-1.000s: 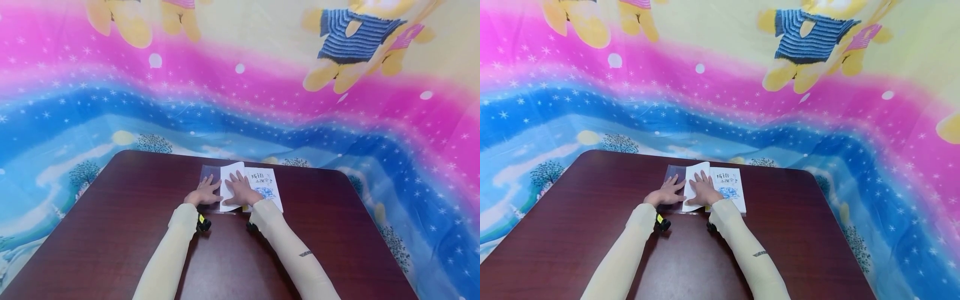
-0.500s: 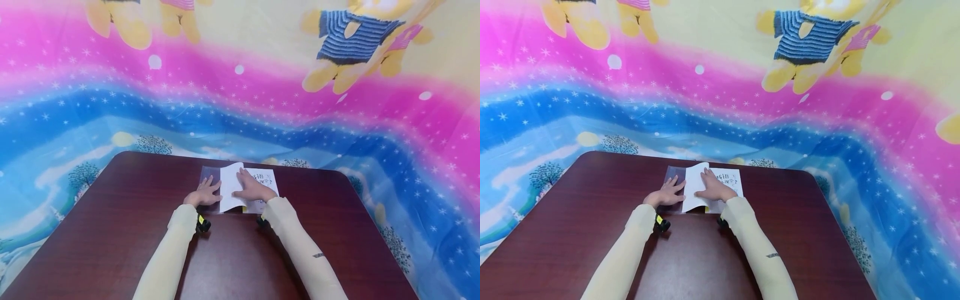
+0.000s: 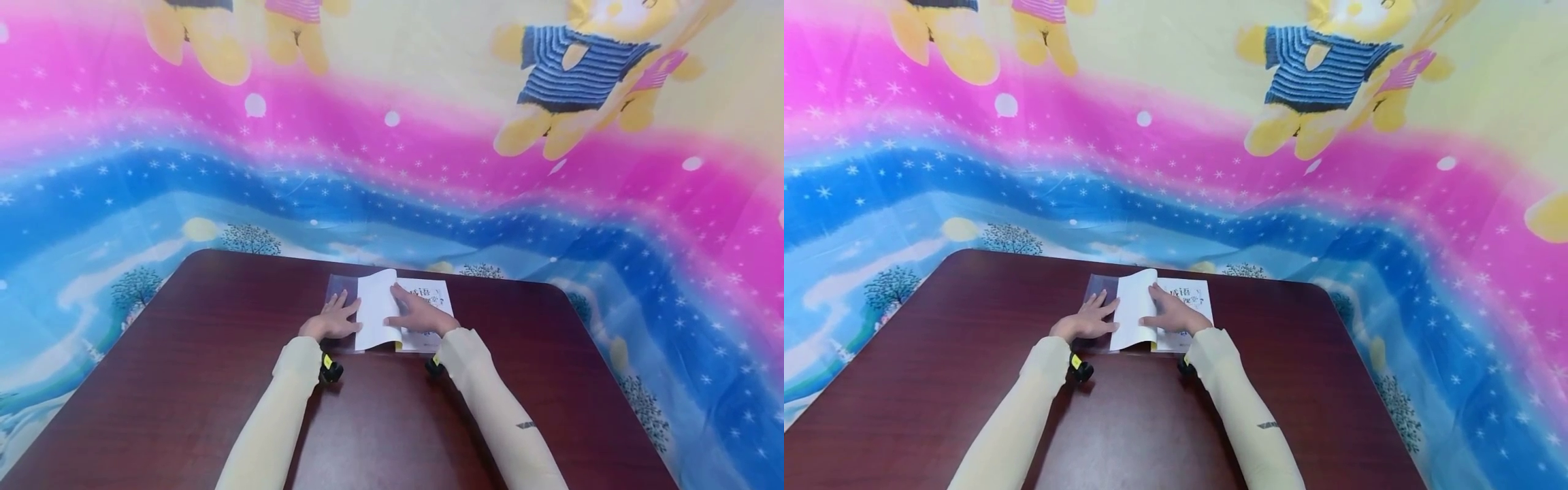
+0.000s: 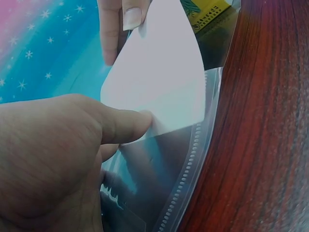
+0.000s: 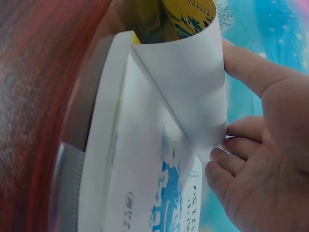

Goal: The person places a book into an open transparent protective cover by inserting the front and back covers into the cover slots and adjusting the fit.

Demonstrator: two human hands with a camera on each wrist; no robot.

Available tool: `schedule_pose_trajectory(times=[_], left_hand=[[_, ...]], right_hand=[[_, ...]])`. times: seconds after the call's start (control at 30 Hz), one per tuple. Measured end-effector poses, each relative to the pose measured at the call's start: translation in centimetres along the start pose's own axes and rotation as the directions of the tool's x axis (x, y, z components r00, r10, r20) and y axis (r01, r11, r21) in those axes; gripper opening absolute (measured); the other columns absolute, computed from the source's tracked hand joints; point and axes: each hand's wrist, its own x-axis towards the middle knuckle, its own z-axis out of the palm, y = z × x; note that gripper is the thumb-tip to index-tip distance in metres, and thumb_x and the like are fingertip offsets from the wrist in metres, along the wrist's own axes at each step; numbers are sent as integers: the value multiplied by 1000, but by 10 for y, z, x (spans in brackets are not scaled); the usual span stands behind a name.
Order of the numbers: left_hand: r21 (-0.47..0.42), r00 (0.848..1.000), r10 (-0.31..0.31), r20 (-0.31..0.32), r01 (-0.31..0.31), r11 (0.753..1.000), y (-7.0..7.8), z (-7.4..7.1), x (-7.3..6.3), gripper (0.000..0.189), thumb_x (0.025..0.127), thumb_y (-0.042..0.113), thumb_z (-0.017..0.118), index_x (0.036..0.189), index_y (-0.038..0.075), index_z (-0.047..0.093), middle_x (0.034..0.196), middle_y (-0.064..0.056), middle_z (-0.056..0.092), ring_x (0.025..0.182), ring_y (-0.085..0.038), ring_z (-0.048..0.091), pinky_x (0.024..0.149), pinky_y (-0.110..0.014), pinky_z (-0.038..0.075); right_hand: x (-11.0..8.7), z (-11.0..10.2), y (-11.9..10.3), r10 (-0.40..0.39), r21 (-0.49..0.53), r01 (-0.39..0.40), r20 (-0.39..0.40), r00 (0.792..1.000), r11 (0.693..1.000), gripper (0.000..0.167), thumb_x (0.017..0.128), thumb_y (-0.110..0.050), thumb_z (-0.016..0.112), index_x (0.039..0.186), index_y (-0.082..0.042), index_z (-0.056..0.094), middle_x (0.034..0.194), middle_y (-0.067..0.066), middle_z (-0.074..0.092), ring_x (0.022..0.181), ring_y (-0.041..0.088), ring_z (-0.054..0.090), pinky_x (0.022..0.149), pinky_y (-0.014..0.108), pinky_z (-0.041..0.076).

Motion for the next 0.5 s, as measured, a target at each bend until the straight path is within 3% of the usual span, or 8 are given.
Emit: schedule_pose_trajectory(times=[0.27, 0.5], left_hand=[[-5, 1000, -11, -3, 11, 1000, 0, 0, -2, 78, 102, 48, 52, 165, 27, 11, 171, -11, -14, 156, -33, -16, 124, -63, 3], [-4, 1000, 20, -8, -20, 1000, -2, 2, -2, 76, 103, 43, 48, 165, 21, 9, 170, -14, -15, 156, -36, -17, 124, -62, 0]], right_hand=[[2, 9, -4, -15, -35, 14, -28, 1000, 999, 90, 98, -37, 68, 162, -2, 15, 171, 16, 5, 157, 32, 9, 126, 49, 15], [1, 17, -8, 6, -41, -9, -49, 999, 999, 90, 99, -35, 68, 162, -3, 13, 171, 13, 2, 158, 28, 8, 126, 47, 16]])
